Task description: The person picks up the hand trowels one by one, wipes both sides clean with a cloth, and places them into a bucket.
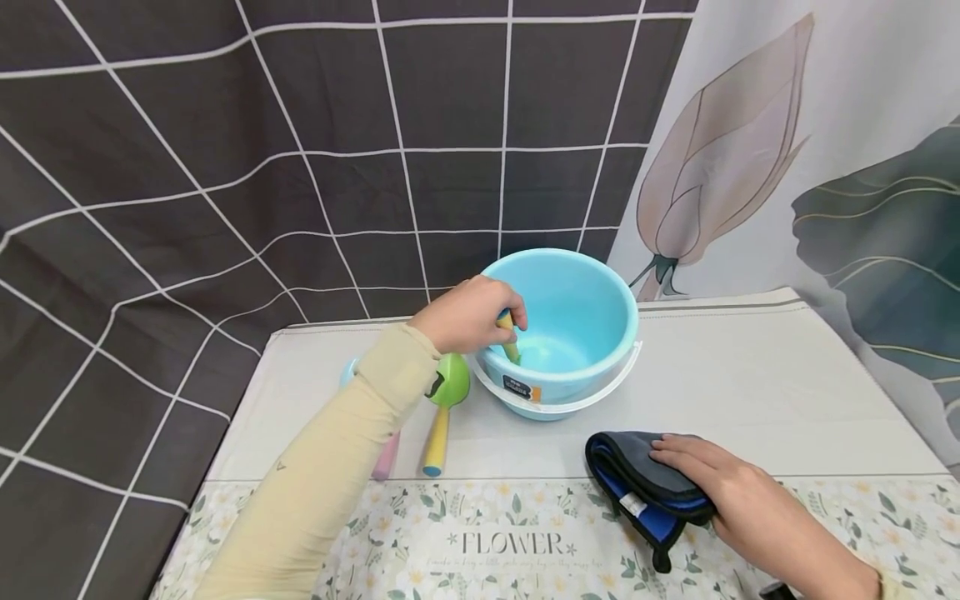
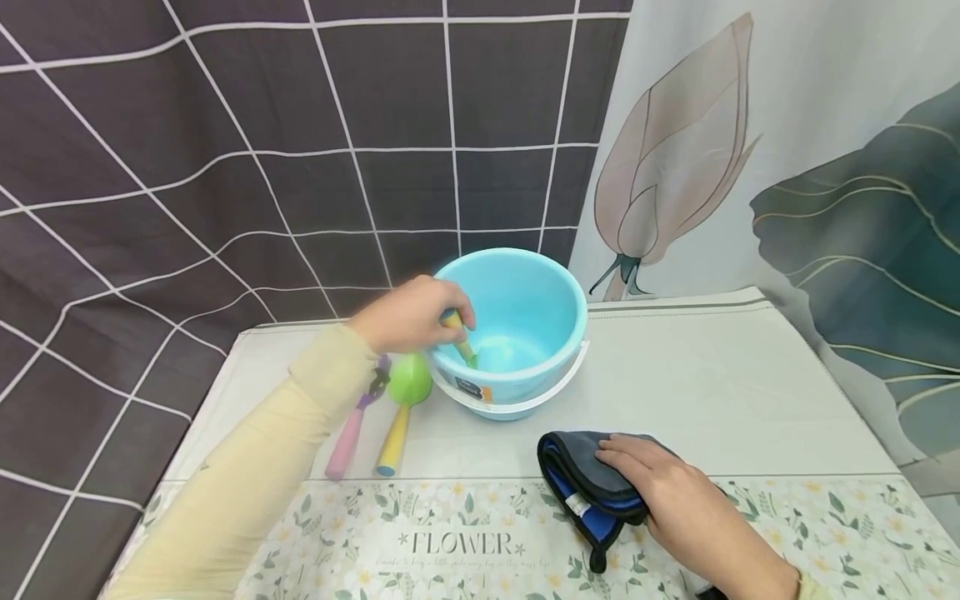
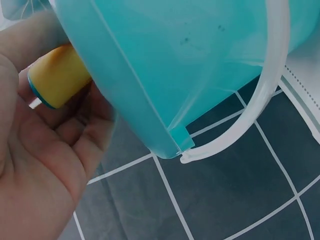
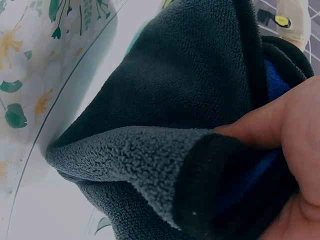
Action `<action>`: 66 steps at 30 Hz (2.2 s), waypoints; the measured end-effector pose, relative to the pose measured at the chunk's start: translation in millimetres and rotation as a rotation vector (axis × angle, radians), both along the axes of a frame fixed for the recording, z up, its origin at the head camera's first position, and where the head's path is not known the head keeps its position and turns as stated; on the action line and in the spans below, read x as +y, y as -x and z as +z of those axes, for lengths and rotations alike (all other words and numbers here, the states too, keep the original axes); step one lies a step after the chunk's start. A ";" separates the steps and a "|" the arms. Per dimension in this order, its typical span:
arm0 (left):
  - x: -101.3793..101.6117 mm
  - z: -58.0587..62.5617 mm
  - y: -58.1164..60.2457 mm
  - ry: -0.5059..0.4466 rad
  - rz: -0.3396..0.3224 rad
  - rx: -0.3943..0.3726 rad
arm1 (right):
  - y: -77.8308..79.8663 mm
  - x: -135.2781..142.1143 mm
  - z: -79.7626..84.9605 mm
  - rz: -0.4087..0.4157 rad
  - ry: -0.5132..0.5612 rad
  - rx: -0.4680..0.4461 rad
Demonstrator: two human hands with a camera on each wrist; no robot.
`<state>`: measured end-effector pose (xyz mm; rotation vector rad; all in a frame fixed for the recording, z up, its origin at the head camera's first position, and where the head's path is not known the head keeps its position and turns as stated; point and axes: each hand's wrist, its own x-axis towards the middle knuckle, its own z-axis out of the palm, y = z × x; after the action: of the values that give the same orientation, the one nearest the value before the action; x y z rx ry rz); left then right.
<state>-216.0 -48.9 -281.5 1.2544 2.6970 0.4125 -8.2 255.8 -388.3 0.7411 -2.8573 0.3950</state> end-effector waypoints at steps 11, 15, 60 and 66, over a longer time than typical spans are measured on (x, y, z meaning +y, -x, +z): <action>1.0 0.4 -1.7 -0.086 -0.134 -0.094 | -0.2 0.9 -2.2 0.001 0.009 0.002; -3.8 -1.0 0.5 -0.091 -0.151 -0.076 | -0.2 1.7 -2.7 0.007 0.013 0.015; -34.2 -17.8 6.7 -0.285 0.042 0.040 | 1.8 0.8 -4.4 -0.012 -0.010 -0.033; -61.5 -16.5 -0.4 -0.363 0.113 0.037 | 1.9 1.2 -5.1 0.000 0.009 -0.002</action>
<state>-215.6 -110.4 -298.1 1.1979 2.8198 0.9377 -10.1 257.0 -393.4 0.7397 -2.8553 0.4077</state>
